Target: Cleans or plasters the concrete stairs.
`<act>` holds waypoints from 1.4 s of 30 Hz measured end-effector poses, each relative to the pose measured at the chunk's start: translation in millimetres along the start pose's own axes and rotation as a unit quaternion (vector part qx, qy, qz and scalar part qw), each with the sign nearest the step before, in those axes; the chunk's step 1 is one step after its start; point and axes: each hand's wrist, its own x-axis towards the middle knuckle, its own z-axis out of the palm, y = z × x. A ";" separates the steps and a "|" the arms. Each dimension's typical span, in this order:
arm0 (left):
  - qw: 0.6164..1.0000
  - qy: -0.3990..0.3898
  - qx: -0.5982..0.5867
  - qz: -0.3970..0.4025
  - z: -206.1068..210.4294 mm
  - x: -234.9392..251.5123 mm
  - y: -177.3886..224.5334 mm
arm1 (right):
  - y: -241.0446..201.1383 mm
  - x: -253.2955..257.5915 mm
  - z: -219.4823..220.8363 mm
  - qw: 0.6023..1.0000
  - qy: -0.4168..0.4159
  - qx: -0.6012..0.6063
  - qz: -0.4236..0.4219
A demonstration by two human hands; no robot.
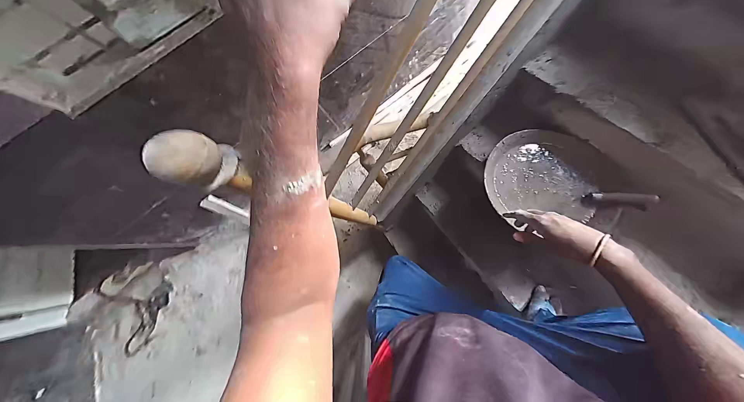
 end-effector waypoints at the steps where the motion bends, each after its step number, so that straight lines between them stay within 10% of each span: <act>1: 0.999 -0.041 0.001 -0.009 -10.1 1.0 4.9 | -11.8 -4.7 4.7 1.000 0.006 0.024 0.015; 12: 0.980 -0.165 -0.083 0.081 -26.6 10.7 -15.6 | -78.3 -3.8 125.1 0.948 0.027 0.109 0.299; 20: 0.977 -0.179 -0.091 0.068 -29.1 8.4 -14.2 | -143.1 -6.8 183.9 0.941 0.124 0.233 0.210; 25: 0.978 -0.163 -0.110 0.067 -30.3 1.7 -14.8 | -144.3 13.8 217.0 0.951 -0.024 0.196 0.236; 36: 0.963 -0.153 -0.142 0.172 -29.7 12.2 -25.1 | -122.7 67.3 106.2 0.977 0.105 0.168 0.079; 42: 0.957 -0.139 -0.199 0.158 -19.9 11.5 -31.9 | -131.1 72.6 102.3 0.990 0.045 0.113 0.068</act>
